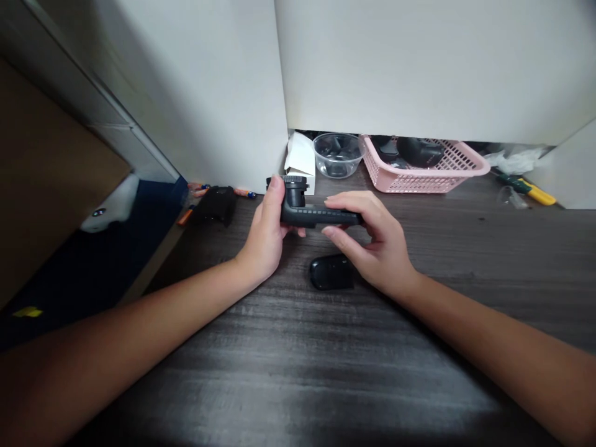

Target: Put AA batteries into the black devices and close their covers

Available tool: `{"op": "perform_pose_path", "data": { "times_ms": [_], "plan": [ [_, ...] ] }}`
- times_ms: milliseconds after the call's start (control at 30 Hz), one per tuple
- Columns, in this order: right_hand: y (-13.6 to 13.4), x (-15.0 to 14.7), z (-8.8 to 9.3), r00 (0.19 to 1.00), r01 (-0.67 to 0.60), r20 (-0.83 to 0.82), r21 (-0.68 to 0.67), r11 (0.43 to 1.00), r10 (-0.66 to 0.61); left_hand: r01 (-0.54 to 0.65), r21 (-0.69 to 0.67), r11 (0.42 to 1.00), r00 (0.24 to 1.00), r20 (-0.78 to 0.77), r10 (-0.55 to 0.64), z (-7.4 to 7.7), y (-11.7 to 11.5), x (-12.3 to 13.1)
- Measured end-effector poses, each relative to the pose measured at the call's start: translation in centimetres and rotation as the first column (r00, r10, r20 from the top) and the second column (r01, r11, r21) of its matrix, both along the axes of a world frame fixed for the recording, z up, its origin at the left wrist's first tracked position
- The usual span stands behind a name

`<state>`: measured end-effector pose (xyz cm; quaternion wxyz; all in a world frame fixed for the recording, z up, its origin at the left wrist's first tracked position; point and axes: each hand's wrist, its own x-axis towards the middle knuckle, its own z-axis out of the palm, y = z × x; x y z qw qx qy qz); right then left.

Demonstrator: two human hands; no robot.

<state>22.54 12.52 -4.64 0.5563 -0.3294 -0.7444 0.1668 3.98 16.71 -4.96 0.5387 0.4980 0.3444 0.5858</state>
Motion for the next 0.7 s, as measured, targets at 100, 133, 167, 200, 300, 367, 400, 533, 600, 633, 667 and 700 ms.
{"op": "perform_pose_path", "data": {
  "times_ms": [100, 133, 167, 200, 300, 367, 400, 533, 600, 633, 667, 700],
  "plan": [
    [-0.1, 0.05, 0.1, 0.999, 0.009, 0.039, 0.031, 0.999, -0.011, -0.01, 0.0, 1.0, 0.999, -0.049, 0.01, -0.11, -0.12, -0.07],
    [-0.14, 0.06, 0.09, 0.999, 0.013, 0.045, 0.031, 0.999, -0.015, -0.014, -0.001, 1.0, 0.998, -0.065, 0.014, -0.14, -0.13, -0.11],
    [-0.18, 0.06, 0.08, 0.999, 0.017, 0.049, 0.029, 0.999, -0.018, -0.019, -0.004, 1.0, 0.997, -0.079, 0.019, -0.16, -0.13, -0.14],
    [-0.21, 0.06, 0.06, 0.998, 0.019, 0.052, 0.026, 0.999, -0.021, -0.023, -0.005, 1.0, 0.996, -0.088, 0.023, -0.18, -0.13, -0.17],
    [-0.24, 0.06, -0.03, 0.999, 0.016, 0.051, 0.023, 1.0, -0.017, -0.037, 0.006, 0.999, 0.996, -0.08, 0.038, -0.27, -0.09, -0.16],
    [-0.2, 0.07, -0.12, 0.999, 0.009, 0.051, 0.032, 0.999, -0.011, -0.037, 0.015, 0.999, 0.997, -0.065, 0.038, -0.37, -0.06, -0.13],
    [-0.17, 0.07, -0.16, 0.999, 0.007, 0.052, 0.036, 0.999, -0.009, -0.033, 0.017, 0.999, 0.998, -0.059, 0.034, -0.43, -0.04, -0.11],
    [-0.05, 0.08, -0.3, 0.998, 0.0, 0.063, 0.054, 0.999, -0.003, -0.015, 0.026, 1.0, 0.999, -0.043, 0.016, -0.58, -0.01, -0.09],
    [0.0, 0.09, -0.31, 0.998, -0.006, 0.064, 0.061, 0.998, 0.002, -0.008, 0.029, 1.0, 0.999, -0.033, 0.009, -0.58, -0.01, -0.1],
    [0.02, 0.1, -0.3, 0.998, -0.009, 0.063, 0.065, 0.998, 0.005, -0.006, 0.03, 1.0, 1.0, -0.029, 0.006, -0.56, -0.02, -0.1],
    [0.03, 0.11, -0.28, 0.998, -0.011, 0.064, 0.066, 0.998, 0.007, -0.004, 0.029, 1.0, 1.0, -0.026, 0.005, -0.55, -0.03, -0.11],
    [0.04, 0.12, -0.25, 0.998, -0.013, 0.065, 0.067, 0.998, 0.009, -0.006, 0.027, 1.0, 1.0, -0.027, 0.006, -0.53, -0.03, -0.12]
  ]
}}
